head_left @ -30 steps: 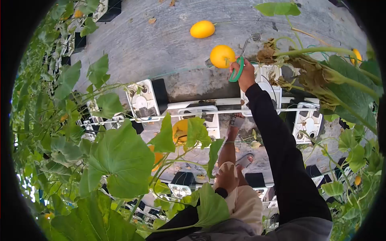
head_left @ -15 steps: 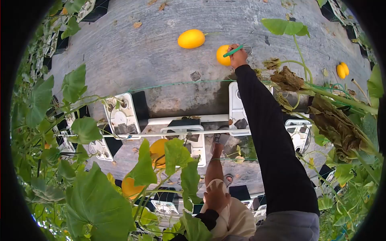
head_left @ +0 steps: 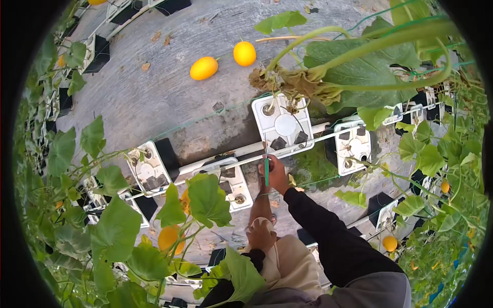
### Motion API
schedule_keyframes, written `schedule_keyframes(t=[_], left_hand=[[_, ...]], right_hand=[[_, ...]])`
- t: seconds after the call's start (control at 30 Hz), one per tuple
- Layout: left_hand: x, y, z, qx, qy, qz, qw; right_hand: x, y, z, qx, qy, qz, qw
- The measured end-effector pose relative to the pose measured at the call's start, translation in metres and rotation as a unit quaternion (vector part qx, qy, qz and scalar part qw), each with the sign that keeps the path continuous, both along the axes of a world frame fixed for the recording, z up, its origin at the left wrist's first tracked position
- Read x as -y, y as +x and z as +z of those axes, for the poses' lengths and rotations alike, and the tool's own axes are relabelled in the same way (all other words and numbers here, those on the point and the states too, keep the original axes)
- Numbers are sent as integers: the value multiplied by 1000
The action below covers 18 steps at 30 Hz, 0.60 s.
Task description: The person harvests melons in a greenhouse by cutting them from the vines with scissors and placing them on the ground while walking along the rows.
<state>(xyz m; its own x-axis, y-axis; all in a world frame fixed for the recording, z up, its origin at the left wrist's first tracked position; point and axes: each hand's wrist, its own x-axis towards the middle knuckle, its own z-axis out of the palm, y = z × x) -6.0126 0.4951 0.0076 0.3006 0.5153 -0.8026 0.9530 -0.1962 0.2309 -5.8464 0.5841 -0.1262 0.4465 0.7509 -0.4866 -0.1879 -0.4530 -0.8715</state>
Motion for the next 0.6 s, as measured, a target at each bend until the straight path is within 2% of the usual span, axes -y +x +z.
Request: schedule_keyframes(t=[0.03, 0.07, 0.1, 0.13, 0.2, 0.27, 0.3, 0.37, 0.4, 0.47, 0.5, 0.53, 0.57, 0.6], left_hand=[[1, -4, 1, 13, -17, -1, 1000], [1, -8, -2, 25, -27, -4, 999], [1, -11, -1, 32, -17, -20, 999], [4, -20, -2, 56, -10, -21, 998], [17, -33, -6, 112, 0, -34, 993], [32, -47, -19, 160, -42, -82, 983], [38, -54, -24, 241, -45, -104, 964], [49, -55, -15, 233, -20, -328, 915], [51, -62, -20, 223, -38, -378, 898], [46, -70, -22, 196, -143, -381, 892], [47, -71, -13, 125, -166, -371, 905], [48, -71, -7, 129, -214, -362, 898], [39, -79, -8, 124, -259, -345, 893], [16, -99, -51, 175, -225, -501, 817]], right_hand=[[50, -8, -13, 46, -1, -18, 999], [91, -10, -4, 88, -74, 1, 993], [130, -12, 12, 105, -94, -2, 990], [193, -24, -24, 100, -152, -4, 983], [271, -38, 4, 83, -262, -16, 961], [336, -60, 50, 134, -336, -24, 932], [370, -75, 65, 129, -370, -32, 919], [438, -118, 94, 134, -417, -56, 897], [472, -140, 113, 151, -391, -67, 906], [525, -180, 170, 101, -389, -104, 910], [548, -197, 205, -10, -345, -161, 925], [567, -212, 238, -164, -275, -235, 918], [589, -231, 249, -217, -281, -251, 901], [609, -251, 260, -272, -255, -278, 885]])
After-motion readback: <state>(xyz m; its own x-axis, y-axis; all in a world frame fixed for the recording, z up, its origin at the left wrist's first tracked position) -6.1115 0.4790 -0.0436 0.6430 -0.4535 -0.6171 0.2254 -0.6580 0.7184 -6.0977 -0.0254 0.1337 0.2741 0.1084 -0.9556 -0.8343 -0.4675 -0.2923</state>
